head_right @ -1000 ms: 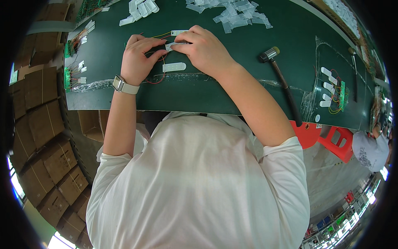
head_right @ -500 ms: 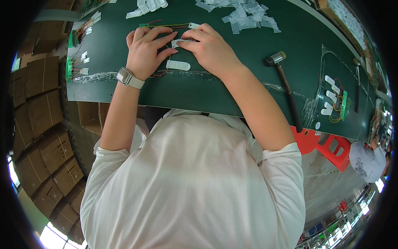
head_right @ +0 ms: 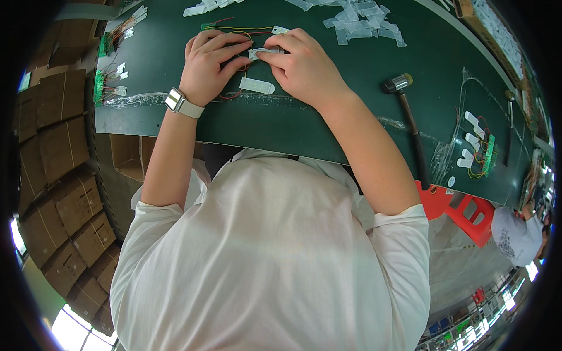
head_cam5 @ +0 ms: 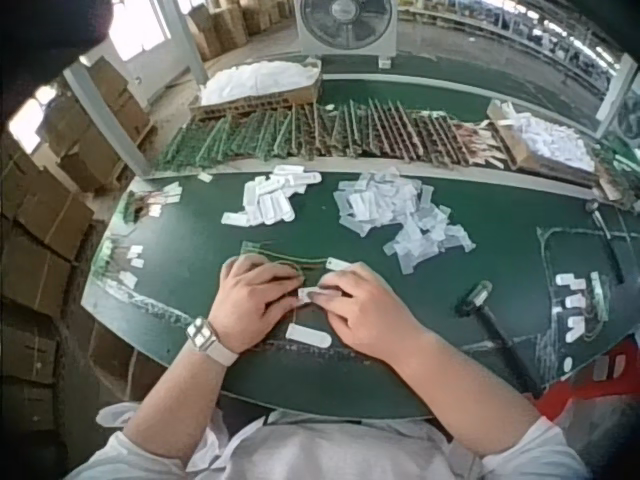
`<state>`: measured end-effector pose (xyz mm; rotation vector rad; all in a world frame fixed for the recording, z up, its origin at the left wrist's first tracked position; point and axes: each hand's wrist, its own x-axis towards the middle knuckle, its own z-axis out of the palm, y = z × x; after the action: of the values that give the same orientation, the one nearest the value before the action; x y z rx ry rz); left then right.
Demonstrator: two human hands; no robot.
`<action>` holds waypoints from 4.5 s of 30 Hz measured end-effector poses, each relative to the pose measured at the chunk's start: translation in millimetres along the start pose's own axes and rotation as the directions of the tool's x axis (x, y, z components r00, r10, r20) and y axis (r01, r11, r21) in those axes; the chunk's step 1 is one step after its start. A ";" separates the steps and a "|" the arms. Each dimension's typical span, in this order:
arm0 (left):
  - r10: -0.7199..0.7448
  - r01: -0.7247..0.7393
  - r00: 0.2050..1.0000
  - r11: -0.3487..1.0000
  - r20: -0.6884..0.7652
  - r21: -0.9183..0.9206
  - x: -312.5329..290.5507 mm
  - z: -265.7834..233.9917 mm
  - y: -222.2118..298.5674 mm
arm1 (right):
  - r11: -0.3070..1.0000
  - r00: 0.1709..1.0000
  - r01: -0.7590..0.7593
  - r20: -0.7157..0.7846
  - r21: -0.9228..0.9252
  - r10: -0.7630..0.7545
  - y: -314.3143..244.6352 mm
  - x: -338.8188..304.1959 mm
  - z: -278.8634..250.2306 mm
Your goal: The person fits plastic covers over LED modules wired to a circuit board by hand, taps the covers securely with a small hammer, and sets the assembled board aside.
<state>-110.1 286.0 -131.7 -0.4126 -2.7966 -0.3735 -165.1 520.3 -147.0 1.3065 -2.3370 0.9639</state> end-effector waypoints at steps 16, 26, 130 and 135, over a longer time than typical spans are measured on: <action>0.004 -0.003 0.999 0.999 -0.034 0.039 3.9 4.3 7.6 | 0.999 0.999 -0.015 0.032 0.035 0.014 1.4 -0.3 -1.2; 0.012 -0.013 1.000 0.998 0.023 0.066 4.6 1.2 5.2 | 0.999 0.999 -0.034 0.041 0.035 0.033 0.1 0.9 -2.3; -0.196 0.192 0.954 0.981 0.228 0.039 10.0 -20.8 23.6 | 0.963 0.978 -0.210 -0.033 -0.167 0.208 -12.1 1.1 -25.8; -0.250 0.243 0.928 0.968 0.278 0.062 13.6 -31.7 30.5 | 0.919 0.972 -0.198 0.051 -0.341 0.228 -6.1 -0.5 -29.2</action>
<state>-105.3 308.3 -91.7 -0.1117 -3.1423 -0.3549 -161.6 538.2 -123.3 0.9948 -2.6102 0.5352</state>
